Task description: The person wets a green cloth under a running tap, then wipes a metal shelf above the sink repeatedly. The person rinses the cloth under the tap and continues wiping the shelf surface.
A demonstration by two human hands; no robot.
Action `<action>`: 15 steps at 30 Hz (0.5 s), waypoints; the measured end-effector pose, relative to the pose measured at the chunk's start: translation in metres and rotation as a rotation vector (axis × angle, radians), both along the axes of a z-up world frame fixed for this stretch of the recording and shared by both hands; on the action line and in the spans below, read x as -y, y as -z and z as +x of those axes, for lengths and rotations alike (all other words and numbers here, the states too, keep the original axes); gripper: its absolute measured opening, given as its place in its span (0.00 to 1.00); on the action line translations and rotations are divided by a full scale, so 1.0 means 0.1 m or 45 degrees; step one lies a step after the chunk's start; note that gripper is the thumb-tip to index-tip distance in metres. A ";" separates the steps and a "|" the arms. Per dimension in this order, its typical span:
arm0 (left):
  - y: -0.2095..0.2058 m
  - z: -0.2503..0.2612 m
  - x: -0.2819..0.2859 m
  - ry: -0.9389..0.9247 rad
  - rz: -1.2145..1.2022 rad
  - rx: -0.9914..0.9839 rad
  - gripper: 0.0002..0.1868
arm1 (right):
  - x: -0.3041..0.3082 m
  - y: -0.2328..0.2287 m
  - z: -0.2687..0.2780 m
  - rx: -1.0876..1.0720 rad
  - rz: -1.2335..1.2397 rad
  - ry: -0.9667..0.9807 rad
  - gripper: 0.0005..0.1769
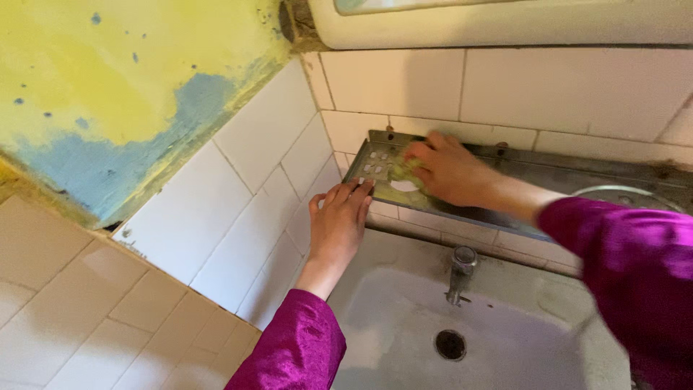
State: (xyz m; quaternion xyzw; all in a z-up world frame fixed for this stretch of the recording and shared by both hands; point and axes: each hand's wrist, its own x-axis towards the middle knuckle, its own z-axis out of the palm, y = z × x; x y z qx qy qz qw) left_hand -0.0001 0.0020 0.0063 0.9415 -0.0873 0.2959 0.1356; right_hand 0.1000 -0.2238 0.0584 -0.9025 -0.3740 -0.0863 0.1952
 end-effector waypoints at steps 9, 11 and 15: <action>-0.01 -0.02 -0.03 0.045 0.035 0.049 0.17 | 2.03 0.10 -0.54 -0.468 -0.689 0.433 0.18; -0.02 -0.01 -0.04 0.060 0.027 0.032 0.17 | 2.46 0.16 -0.57 -0.450 -0.783 0.496 0.18; -0.02 0.01 -0.02 0.103 -0.006 0.042 0.17 | 2.76 0.17 -0.51 -0.414 -0.869 0.459 0.18</action>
